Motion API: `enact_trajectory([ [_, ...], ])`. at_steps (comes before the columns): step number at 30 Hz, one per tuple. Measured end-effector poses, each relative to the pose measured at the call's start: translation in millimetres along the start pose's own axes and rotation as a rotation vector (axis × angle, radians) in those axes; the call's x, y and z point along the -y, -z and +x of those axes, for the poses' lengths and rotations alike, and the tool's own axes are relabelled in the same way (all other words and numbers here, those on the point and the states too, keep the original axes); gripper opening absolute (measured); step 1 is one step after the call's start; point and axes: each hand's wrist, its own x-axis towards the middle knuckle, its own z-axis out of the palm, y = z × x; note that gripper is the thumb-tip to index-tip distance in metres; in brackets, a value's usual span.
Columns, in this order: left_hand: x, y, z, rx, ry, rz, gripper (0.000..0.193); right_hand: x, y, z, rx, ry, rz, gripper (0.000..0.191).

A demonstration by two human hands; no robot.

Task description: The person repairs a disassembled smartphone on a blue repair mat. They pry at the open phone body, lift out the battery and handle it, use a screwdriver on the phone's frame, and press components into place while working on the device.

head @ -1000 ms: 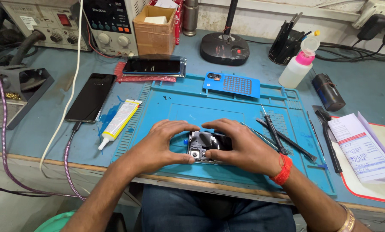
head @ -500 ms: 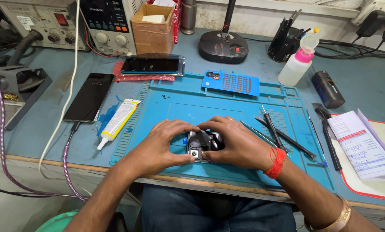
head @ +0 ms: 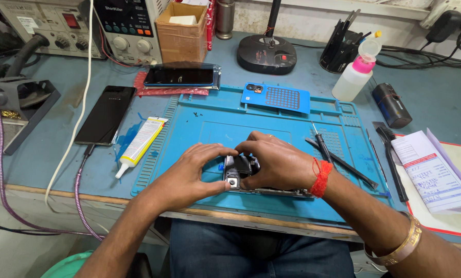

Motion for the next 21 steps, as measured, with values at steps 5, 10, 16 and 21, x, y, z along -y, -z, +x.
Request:
enact_trajectory([
  [5, -1, -3, -1, -0.022, -0.005, -0.039, 0.056, -2, -1, 0, 0.006, 0.007, 0.02, 0.069],
  [10, -5, -14, -3, -0.099, -0.08, -0.079, 0.048, -2, -4, -1, -0.025, 0.032, 0.01, 0.066],
  [16, -6, -12, -4, -0.048, -0.018, -0.148, 0.055, -1, -6, -3, -0.024, -0.012, 0.001, 0.07],
  [21, -7, -9, -4, 0.004, 0.037, -0.169, 0.062, 1, -6, -4, -0.016, -0.035, -0.005, 0.075],
])
